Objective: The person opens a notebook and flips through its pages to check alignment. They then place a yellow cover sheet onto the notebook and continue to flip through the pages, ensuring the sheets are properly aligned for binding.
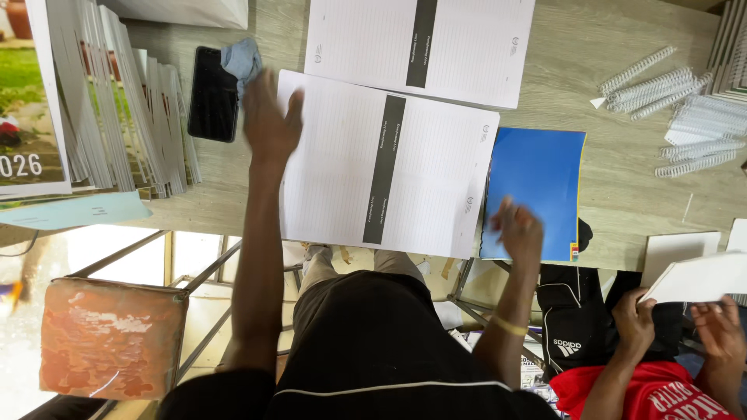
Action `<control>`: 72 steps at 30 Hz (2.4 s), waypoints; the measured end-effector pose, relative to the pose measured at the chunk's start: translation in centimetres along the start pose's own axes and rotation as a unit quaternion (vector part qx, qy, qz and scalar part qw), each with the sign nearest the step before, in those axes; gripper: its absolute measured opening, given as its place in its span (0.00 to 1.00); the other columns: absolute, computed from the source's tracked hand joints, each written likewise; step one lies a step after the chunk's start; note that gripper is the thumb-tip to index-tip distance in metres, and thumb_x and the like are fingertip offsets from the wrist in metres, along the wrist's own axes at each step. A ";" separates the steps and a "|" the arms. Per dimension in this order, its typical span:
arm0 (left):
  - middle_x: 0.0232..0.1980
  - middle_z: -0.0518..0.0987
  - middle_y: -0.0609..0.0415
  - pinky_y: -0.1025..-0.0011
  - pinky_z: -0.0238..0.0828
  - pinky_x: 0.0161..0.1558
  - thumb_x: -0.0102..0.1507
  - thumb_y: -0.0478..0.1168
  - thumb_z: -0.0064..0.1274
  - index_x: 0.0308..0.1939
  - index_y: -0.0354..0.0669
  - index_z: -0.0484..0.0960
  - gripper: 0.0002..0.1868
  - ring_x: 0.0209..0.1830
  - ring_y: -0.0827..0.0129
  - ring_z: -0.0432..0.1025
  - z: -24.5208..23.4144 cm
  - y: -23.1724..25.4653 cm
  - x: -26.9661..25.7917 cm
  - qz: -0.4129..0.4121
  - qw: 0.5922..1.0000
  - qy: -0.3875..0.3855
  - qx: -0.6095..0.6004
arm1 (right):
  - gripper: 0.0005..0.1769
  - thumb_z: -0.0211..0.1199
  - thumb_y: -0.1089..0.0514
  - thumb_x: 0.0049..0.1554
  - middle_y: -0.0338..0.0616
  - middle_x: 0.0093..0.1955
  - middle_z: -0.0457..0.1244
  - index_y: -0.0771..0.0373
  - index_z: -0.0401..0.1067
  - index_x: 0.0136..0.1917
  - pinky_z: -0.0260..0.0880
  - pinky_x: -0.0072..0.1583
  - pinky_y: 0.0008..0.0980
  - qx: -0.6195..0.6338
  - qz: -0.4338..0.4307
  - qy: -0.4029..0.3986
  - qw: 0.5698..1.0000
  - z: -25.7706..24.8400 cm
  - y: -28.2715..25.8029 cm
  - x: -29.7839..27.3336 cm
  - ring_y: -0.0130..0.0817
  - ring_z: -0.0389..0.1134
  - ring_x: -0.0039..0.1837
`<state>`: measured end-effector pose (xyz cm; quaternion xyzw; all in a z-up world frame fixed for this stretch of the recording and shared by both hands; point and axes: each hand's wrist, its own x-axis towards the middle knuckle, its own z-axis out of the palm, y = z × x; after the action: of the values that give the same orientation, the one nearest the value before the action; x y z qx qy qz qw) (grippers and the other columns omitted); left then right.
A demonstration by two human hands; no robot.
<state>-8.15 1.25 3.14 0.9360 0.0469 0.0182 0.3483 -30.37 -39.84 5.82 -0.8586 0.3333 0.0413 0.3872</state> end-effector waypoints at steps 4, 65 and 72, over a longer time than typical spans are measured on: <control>0.63 0.73 0.34 0.44 0.57 0.69 0.68 0.59 0.61 0.69 0.37 0.71 0.36 0.66 0.38 0.65 -1.7 -4.2 -10.0 -0.078 0.982 0.169 0.026 | 0.29 0.51 0.40 0.69 0.72 0.55 0.67 0.68 0.69 0.66 0.77 0.47 0.54 0.028 0.104 -0.101 0.989 2.4 5.3 -5.4 0.59 0.74 0.50; 0.52 0.83 0.44 0.59 0.74 0.59 0.66 0.40 0.63 0.69 0.43 0.76 0.28 0.51 0.68 0.75 -6.0 -7.6 -17.1 -0.255 0.863 -0.169 -0.402 | 0.14 0.69 0.54 0.62 0.53 0.46 0.65 0.65 0.74 0.55 0.67 0.55 0.49 -0.095 -0.152 0.101 0.979 4.5 -5.3 -3.8 0.53 0.69 0.49; 0.57 0.83 0.56 0.72 0.73 0.54 0.61 0.49 0.60 0.65 0.41 0.79 0.30 0.55 0.72 0.74 -6.4 -7.5 -17.0 -0.249 0.869 -0.204 -0.375 | 0.09 0.68 0.58 0.57 0.45 0.48 0.63 0.62 0.72 0.50 0.62 0.51 0.41 -0.110 -0.539 0.025 0.834 12.1 -19.2 11.2 0.46 0.62 0.52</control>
<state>-26.07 9.36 3.04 0.6747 0.1961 -0.2444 0.6682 -7.83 -28.27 5.97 -0.9400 -0.1800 -0.1591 0.2422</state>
